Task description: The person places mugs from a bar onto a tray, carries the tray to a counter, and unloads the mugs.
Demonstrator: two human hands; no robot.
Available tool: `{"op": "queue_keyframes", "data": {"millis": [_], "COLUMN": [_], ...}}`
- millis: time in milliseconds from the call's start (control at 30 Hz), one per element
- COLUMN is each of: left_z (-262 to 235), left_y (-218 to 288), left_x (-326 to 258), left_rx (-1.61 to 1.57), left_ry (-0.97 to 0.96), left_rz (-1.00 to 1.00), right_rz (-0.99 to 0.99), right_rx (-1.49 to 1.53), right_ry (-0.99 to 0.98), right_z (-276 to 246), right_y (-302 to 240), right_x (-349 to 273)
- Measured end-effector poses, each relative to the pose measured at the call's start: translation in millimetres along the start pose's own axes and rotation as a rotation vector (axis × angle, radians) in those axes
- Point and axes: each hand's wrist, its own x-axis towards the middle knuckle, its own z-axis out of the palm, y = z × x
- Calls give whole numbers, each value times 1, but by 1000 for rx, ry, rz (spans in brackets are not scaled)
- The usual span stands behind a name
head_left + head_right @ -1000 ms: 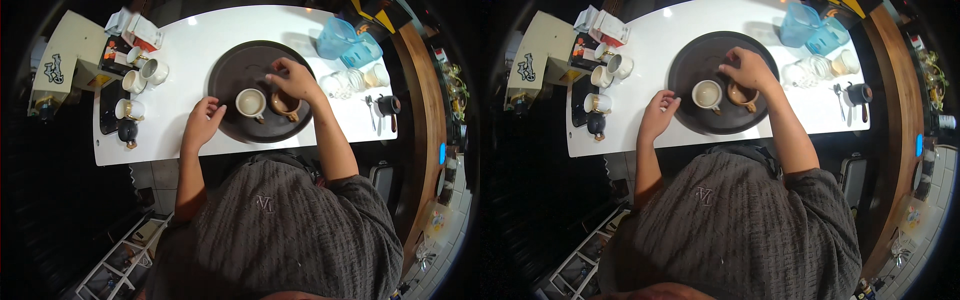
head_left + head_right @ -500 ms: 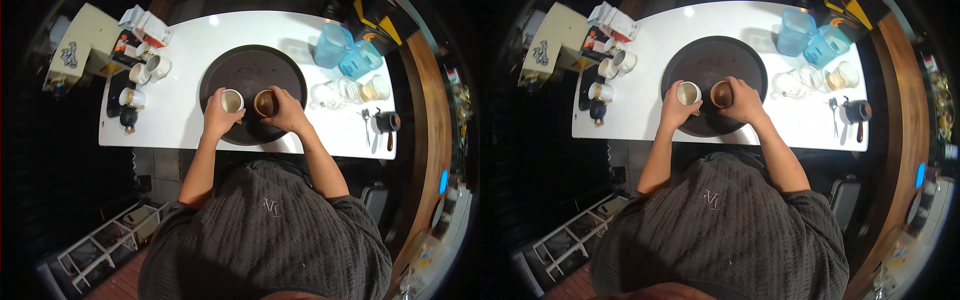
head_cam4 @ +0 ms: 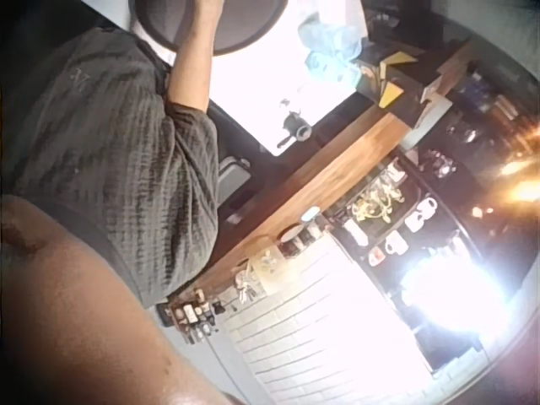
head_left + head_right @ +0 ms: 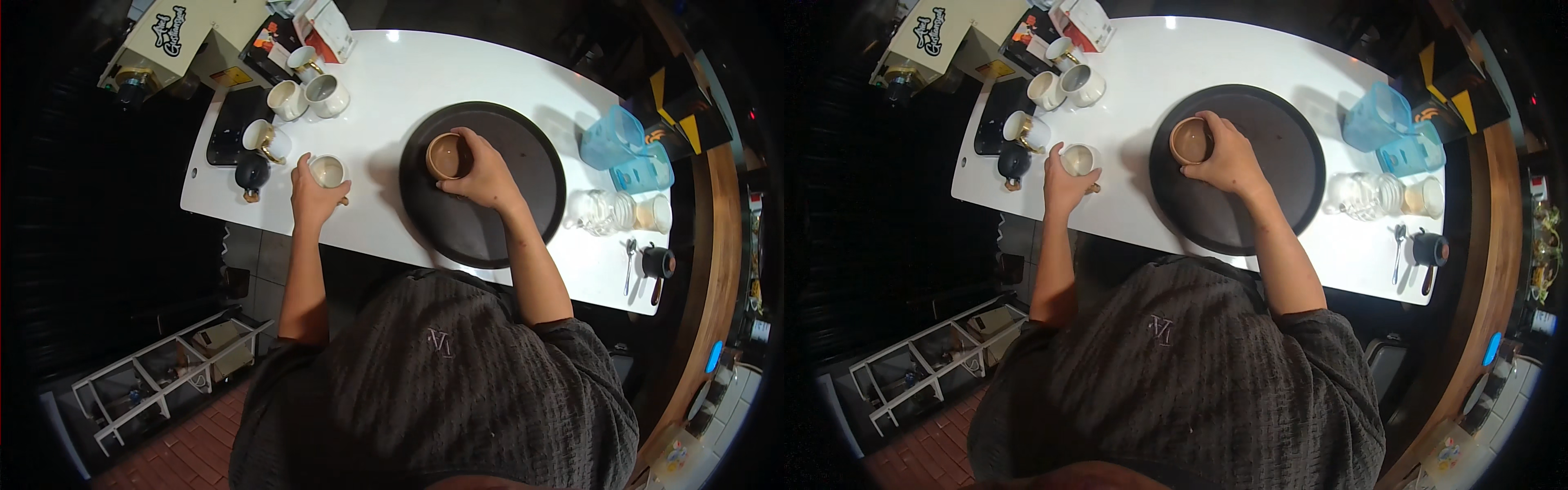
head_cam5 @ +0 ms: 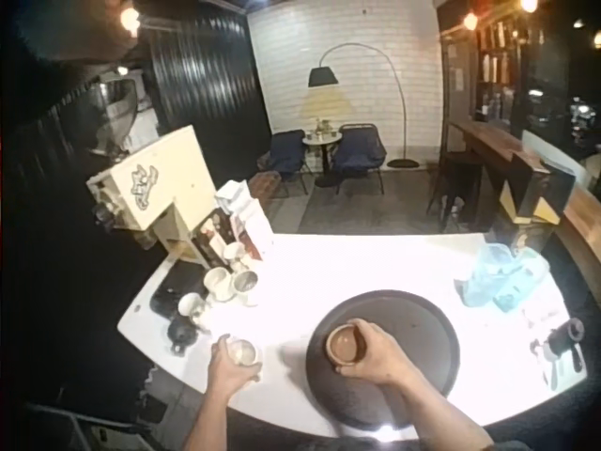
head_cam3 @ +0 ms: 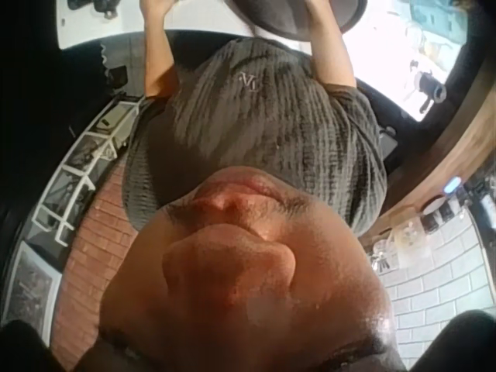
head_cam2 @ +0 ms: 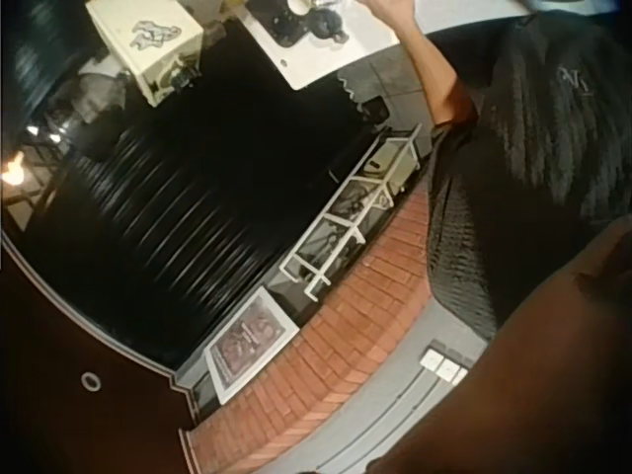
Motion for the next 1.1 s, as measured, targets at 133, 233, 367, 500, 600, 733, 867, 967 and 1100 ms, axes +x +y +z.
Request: {"op": "queue_keyframes", "data": {"millis": [133, 233, 367, 500, 600, 733, 867, 967, 1100], "left_z": [-2, -4, -5, -4, -8, -2, -6, -5, 1], "left_y": [-20, -22, -34, -38, -35, -41, -28, -34, -42], "left_x": [28, 45, 69, 87, 95, 99, 102, 112, 125], "left_rx": [-42, -34, 27, 62, 101, 203, 302, 285, 212], "left_ry": [-75, -93, -112, -140, -155, -17, 25, 37, 95], "left_rz": [15, 39, 117, 153, 116, 227, 256, 315, 395], "right_rz": [-18, -1, 28, 50, 57, 62, 55, 47, 28], "right_rx": [7, -18, 18, 19, 8, 1, 6, 27, 70], "right_ry": [-12, -9, -27, -10, 8, 8, 26, 25, 19], "right_z": [29, 43, 55, 61, 63, 63, 61, 59, 55], "right_y": [-23, -37, -50, -51, -50, -49, -48, -48, -49], "right_x": [27, 38, 46, 49, 48, 48, 45, 41, 35]}}
